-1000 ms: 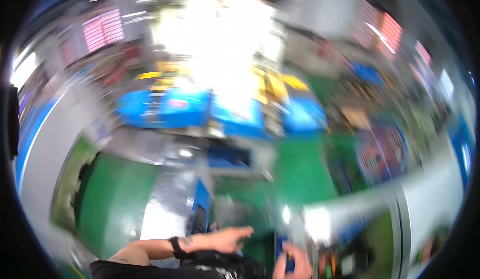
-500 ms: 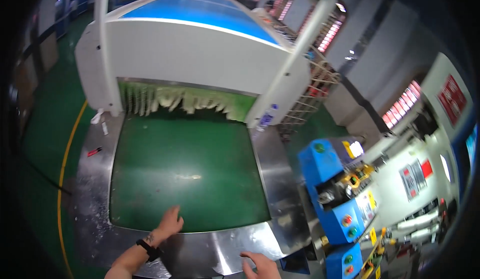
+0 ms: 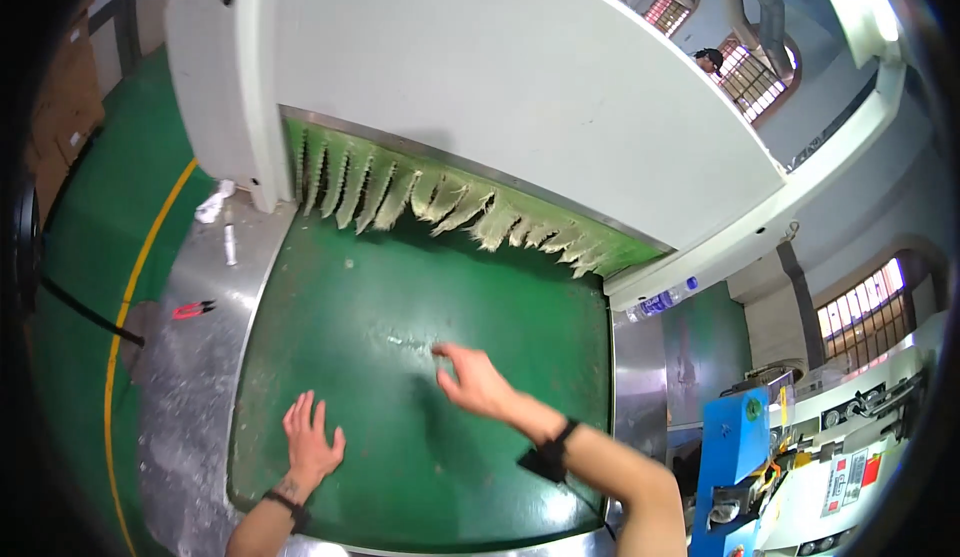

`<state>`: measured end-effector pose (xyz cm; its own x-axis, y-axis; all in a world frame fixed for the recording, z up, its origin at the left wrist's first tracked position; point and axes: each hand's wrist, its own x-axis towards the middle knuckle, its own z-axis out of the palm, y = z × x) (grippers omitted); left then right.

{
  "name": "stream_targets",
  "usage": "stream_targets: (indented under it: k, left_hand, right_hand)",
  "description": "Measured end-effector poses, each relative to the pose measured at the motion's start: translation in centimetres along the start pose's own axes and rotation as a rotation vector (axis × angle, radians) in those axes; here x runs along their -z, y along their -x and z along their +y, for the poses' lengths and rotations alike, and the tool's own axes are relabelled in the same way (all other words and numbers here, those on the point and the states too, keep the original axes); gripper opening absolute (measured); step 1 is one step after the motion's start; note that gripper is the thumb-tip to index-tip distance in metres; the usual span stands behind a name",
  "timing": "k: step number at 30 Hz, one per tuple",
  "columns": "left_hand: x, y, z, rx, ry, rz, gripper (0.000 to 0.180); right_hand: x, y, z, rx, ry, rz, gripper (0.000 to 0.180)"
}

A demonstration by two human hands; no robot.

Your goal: The person is operating shoe manufacturing machinery, including placing shoe uppers into a machine for lasting or sole attaching and checking the quality of the shoes.

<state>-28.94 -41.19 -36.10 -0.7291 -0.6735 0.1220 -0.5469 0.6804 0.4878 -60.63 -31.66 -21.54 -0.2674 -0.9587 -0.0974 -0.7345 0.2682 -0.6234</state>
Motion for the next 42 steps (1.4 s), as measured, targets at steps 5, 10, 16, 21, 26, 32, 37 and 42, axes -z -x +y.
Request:
stream_targets:
  k: [5,10,16,21,26,32,37,42]
  left_hand:
    - [-0.1,0.0,-1.2,0.032,-0.061,-0.024,0.059]
    - [-0.8,-0.8,-0.8,0.03,-0.057,-0.145,0.062]
    - [-1.4,-0.6,-0.8,0.031,-0.095,-0.172,0.065]
    - [-2.7,-0.5,-0.9,-0.009,-0.129,-0.039,0.061]
    - [-1.1,-0.6,0.9,-0.028,-0.019,0.027,0.059]
    - [-1.4,2.0,1.0,-0.007,-0.032,0.089,0.056]
    - [3.1,4.8,7.5,0.346,0.938,-0.261,0.052]
    - [2.7,13.8,22.7,0.258,1.344,-0.682,0.08]
  right_hand:
    - [1.6,-22.1,10.3,-0.189,0.439,0.114,0.044]
    - [6.1,-33.0,15.6,0.061,0.956,0.205,0.048]
    - [1.4,-32.9,13.7,0.366,0.942,0.459,0.048]
    - [-1.6,-32.5,14.6,0.542,1.518,0.588,0.049]
    - [2.7,-23.4,10.2,0.414,0.525,0.55,0.041]
    - [-4.5,13.8,-1.7,-0.508,-0.446,0.35,0.041]
    - [-4.2,44.3,-13.6,-1.157,-0.666,0.419,0.044]
    - [0.4,54.1,-19.0,-1.003,-0.414,0.762,0.048]
